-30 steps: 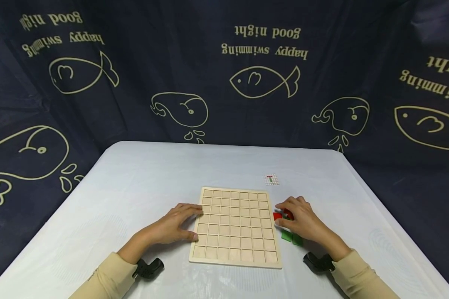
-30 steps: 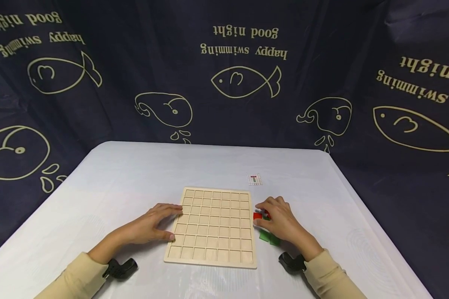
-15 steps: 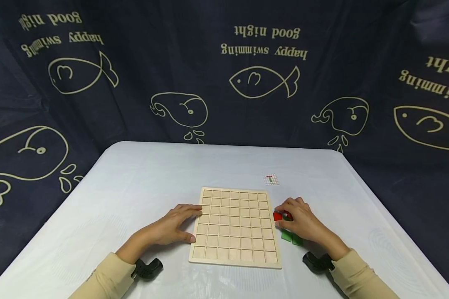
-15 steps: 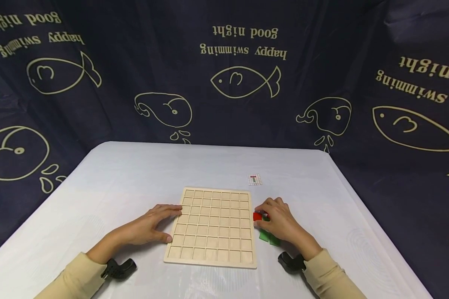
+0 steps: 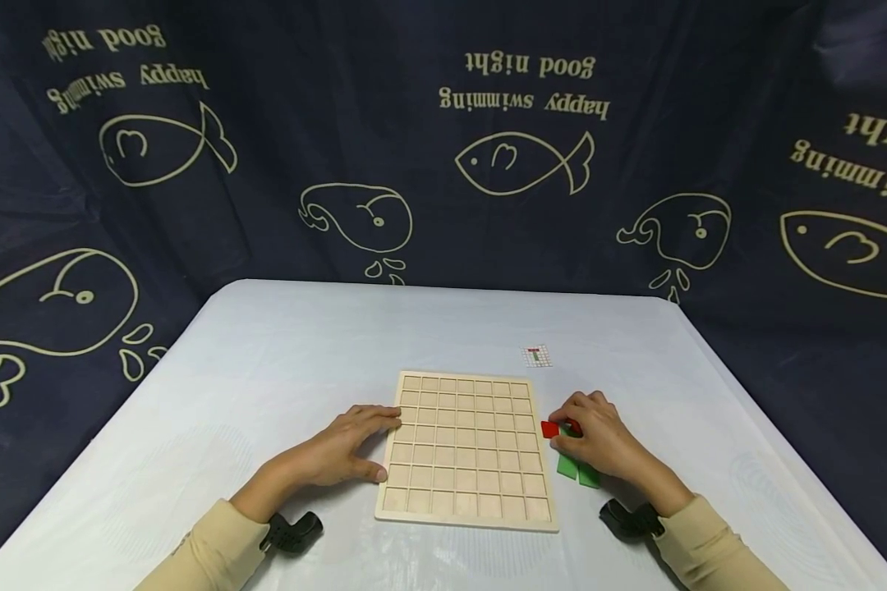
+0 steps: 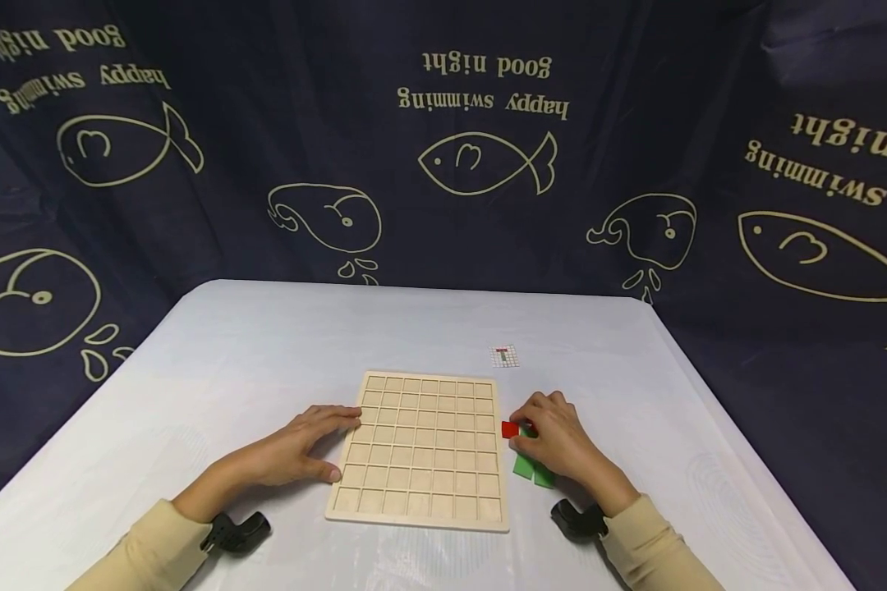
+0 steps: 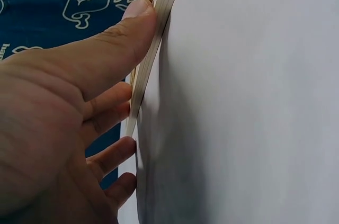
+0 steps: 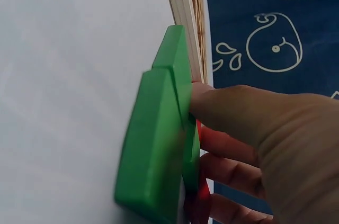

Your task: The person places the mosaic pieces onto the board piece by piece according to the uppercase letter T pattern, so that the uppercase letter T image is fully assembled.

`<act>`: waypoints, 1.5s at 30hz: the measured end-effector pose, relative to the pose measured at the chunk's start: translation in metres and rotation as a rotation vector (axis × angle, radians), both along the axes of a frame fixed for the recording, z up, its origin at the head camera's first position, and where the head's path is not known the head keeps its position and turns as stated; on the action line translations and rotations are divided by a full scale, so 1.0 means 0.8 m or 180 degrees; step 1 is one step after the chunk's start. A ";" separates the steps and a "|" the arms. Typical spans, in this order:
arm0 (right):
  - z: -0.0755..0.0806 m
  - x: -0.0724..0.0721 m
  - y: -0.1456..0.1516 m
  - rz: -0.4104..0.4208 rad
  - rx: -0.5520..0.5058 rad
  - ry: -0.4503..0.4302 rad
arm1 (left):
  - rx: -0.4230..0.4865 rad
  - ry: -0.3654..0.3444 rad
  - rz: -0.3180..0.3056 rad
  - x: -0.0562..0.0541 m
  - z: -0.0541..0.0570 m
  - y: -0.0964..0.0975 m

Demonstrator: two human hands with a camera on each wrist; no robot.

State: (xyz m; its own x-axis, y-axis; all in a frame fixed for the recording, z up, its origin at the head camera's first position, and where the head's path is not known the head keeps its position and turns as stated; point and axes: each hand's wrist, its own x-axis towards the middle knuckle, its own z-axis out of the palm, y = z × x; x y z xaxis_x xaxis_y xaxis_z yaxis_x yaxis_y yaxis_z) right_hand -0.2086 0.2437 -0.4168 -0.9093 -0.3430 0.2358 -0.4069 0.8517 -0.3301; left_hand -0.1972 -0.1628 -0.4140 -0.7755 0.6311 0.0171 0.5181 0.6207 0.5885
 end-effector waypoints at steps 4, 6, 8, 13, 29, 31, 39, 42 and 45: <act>-0.001 0.000 0.000 -0.0024 0.0020 0.0029 | -0.0013 0.0020 0.0024 0.002 -0.001 0.001; -0.002 0.000 0.000 -0.0034 0.0018 0.0040 | -0.0012 0.0039 0.0037 0.003 -0.001 0.002; -0.002 0.000 0.000 -0.0039 0.0014 0.0052 | -0.0002 0.0057 0.0047 0.004 -0.001 0.003; -0.003 0.000 0.001 -0.0038 0.0022 0.0098 | -0.0004 0.0083 0.0070 0.007 -0.001 0.005; 0.009 0.005 0.001 -0.0059 -0.0022 0.0020 | 0.0035 0.0206 0.0102 0.012 -0.001 0.010; 0.010 0.006 -0.001 -0.0004 -0.0050 0.0057 | 0.0045 0.0230 0.0117 0.013 -0.002 0.010; 0.017 0.006 -0.014 0.0188 -0.0212 0.0255 | 0.0127 0.0265 0.0158 0.014 -0.003 0.012; 0.020 0.006 -0.020 0.0255 -0.0244 0.0262 | 0.0160 0.0268 0.0176 0.015 -0.004 0.012; 0.023 0.005 -0.027 0.0321 -0.0231 0.0251 | 0.0182 0.0302 0.0190 0.014 -0.006 0.012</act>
State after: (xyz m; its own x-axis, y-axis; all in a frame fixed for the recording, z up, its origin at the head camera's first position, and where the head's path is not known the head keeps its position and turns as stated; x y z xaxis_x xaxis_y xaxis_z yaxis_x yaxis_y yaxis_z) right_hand -0.2044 0.2221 -0.3984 -0.8488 -0.4110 0.3327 -0.5162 0.7803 -0.3530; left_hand -0.1859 -0.1528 -0.4189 -0.8049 0.5797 0.1267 0.5361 0.6190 0.5740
